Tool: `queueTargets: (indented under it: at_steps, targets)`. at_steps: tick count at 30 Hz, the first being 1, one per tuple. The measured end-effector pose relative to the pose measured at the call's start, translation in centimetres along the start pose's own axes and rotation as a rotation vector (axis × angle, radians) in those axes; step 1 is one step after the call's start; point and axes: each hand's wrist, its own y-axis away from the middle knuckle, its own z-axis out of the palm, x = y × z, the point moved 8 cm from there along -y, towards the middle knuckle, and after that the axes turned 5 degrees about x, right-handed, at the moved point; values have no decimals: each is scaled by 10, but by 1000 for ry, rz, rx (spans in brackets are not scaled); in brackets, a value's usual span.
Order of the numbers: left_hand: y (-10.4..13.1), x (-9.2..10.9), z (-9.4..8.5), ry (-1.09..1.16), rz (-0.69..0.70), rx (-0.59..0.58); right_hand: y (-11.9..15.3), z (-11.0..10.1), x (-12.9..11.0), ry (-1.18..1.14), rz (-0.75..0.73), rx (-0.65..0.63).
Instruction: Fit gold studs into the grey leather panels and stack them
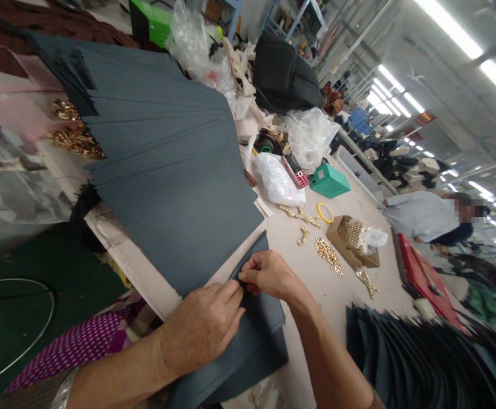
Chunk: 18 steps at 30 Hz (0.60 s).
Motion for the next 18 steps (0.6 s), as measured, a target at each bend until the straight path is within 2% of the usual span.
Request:
queueTargets:
  at_steps: [5, 8, 11, 14, 16, 18]
  targets:
    - [0, -1, -1, -43, 7, 13, -5, -3, -8, 16, 50, -6]
    - [0, -3, -2, -31, 0, 27, -7, -3, -8, 11, 31, 4]
    - [0, -6, -4, -19, -24, 52, 1, -9, -5, -2, -50, 128]
    - [-3, -12, -8, 1, -76, 100, 38, -24, 0, -23, -176, 377]
    - [-4, -16, -13, 44, -95, 149, 81, -36, 2, -51, -322, 587]
    - [-2, -22, -18, 109, -99, 201, 129, -36, 6, -47, -503, 692]
